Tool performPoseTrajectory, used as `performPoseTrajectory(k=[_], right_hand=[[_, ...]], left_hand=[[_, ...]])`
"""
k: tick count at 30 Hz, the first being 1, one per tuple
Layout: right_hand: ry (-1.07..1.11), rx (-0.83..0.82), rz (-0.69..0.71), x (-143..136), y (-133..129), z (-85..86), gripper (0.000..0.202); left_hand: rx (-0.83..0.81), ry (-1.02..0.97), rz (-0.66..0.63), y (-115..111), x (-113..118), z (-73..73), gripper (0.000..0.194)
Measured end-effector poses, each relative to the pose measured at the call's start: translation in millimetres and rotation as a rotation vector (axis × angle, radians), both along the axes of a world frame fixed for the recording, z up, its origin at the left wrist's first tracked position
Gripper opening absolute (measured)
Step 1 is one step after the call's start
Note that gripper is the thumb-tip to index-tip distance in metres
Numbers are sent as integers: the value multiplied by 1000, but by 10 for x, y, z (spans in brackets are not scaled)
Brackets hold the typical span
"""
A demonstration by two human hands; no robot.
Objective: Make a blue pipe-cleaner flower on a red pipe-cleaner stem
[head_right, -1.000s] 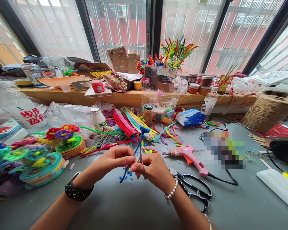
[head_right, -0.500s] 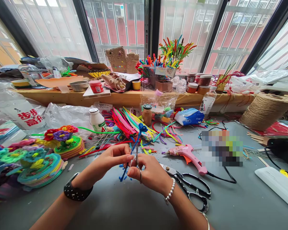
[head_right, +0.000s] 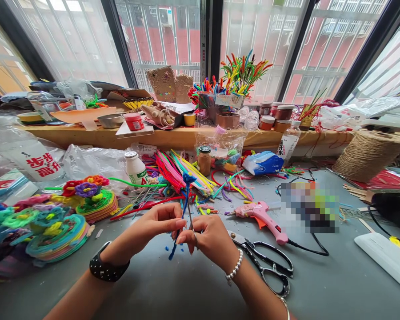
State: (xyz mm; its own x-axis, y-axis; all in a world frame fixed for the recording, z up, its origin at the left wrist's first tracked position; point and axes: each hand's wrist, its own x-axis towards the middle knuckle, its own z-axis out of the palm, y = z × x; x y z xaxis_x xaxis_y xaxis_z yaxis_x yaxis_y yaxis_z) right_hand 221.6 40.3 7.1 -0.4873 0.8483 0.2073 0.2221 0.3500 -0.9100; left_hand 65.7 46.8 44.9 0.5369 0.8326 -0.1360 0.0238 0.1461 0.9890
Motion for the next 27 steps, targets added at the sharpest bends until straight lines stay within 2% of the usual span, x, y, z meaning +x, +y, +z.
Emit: performPoseTrajectory(k=[5,10,14,18,27], right_hand=[[-24,4,-11,4,17,-21,59],[-26,44,108,4,6,13,63],[-86,110,149,1,-7,27,71],[-141,148,121,5,-1,36,73],[-56,61,41,-20,-1,20,59]], left_hand=[[52,-11,18,6,-15,-1,20],[108,-47,52,12,-34,-14,18],[105,-67,-2,8,-32,-27,18],[66,-42,-53,-1,-24,-20,21],[42,1,-4,-7,-12,22,24]])
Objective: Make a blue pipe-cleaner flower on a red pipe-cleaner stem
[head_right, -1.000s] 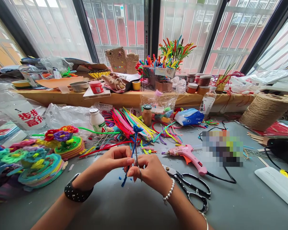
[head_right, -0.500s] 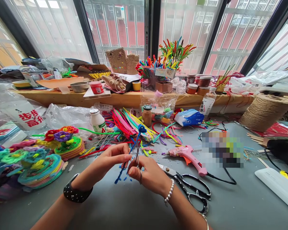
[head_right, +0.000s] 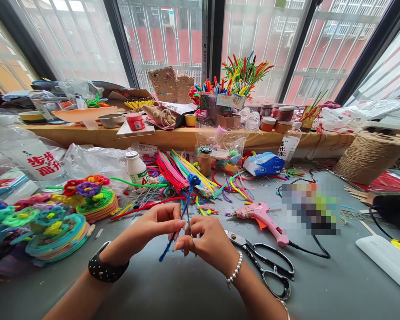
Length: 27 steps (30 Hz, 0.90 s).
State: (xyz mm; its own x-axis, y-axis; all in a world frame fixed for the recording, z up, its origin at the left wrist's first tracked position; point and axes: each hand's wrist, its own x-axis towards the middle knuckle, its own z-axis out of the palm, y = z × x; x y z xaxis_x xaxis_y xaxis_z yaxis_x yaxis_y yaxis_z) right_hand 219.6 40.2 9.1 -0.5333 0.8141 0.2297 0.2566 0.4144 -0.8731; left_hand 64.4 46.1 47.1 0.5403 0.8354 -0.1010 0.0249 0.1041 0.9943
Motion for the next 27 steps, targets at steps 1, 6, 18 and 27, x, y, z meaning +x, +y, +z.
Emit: performPoseTrajectory(k=[1,6,18,27], right_hand=[[18,-12,2,-6,-2,1,57],[63,-6,56,-25,-22,15,60],[45,7,-9,-12,-10,-25,56],[73,6,85,-6,-23,12,62]], left_hand=[[-1,0,0,1,0,-2,24],[8,-6,3,3,-4,-19,22],[-16,-13,-16,2,9,-14,22],[32,-17,9,13,-7,-25,22]])
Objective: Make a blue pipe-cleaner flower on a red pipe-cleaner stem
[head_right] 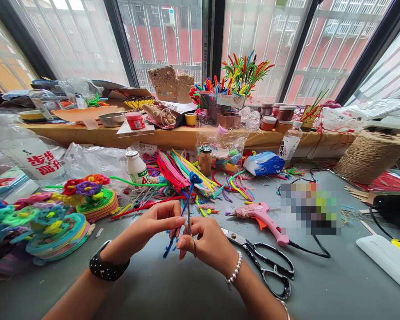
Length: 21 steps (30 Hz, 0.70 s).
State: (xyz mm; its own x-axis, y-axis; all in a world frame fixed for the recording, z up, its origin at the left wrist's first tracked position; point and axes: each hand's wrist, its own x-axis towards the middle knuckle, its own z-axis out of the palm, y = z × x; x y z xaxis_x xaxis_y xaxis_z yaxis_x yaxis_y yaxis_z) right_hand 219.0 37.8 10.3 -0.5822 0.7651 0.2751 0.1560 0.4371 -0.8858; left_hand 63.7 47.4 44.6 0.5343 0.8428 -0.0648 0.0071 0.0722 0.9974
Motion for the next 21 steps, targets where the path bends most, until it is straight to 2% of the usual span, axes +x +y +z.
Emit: performPoseTrajectory(k=[5,9,15,21], right_hand=[[-35,62,-14,1,-6,19,67],[-72,52,-65,-3,5,-2,66],[-10,-28,-125,-18,11,-21,55],[45,-57,-35,-7,17,-36,57]], left_hand=[[-21,10,-81,-16,11,17,22],[-35,26,-65,-19,16,23,25],[-39,21,-36,-12,12,15,24],[-23,16,6,6,1,-5,23]])
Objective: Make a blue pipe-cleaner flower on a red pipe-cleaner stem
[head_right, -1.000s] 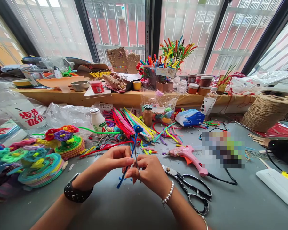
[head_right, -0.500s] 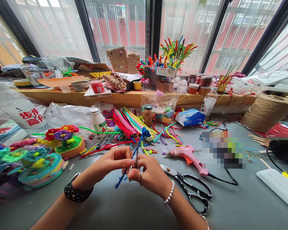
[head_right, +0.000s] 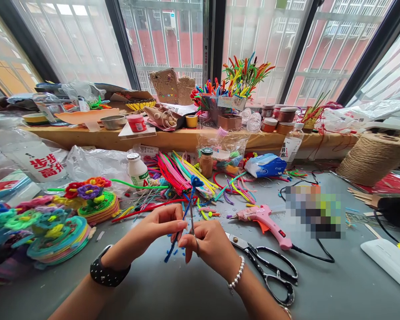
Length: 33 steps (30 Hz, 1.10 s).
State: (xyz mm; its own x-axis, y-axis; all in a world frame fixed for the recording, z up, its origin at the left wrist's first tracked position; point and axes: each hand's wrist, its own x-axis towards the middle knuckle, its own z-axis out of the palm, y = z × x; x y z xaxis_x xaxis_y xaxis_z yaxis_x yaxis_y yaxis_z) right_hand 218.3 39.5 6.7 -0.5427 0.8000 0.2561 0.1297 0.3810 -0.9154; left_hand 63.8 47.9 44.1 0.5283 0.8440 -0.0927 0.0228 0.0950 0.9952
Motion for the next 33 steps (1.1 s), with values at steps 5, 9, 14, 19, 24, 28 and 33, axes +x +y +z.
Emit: performPoseTrajectory(k=[5,9,14,19,24,28,33], right_hand=[[-32,44,38,15,1,8,65],[-32,55,14,8,-4,15,61],[-59,50,-109,0,-4,-5,61],[-88,48,-176,-4,4,-57,62],[-78,17,-106,0,16,-71,64],[-34,24,2,16,-1,-10,64],[-8,42,8,14,-17,36,62]], left_hand=[[-10,-13,-43,-3,4,-23,21],[-30,-1,-53,-9,17,-37,23],[-33,-1,-30,-14,30,-18,24],[-7,-7,-1,-14,24,4,24],[-25,-8,-7,-13,16,-6,24],[-19,-17,-17,-17,19,-12,23],[-21,-22,-84,-20,30,-31,23]])
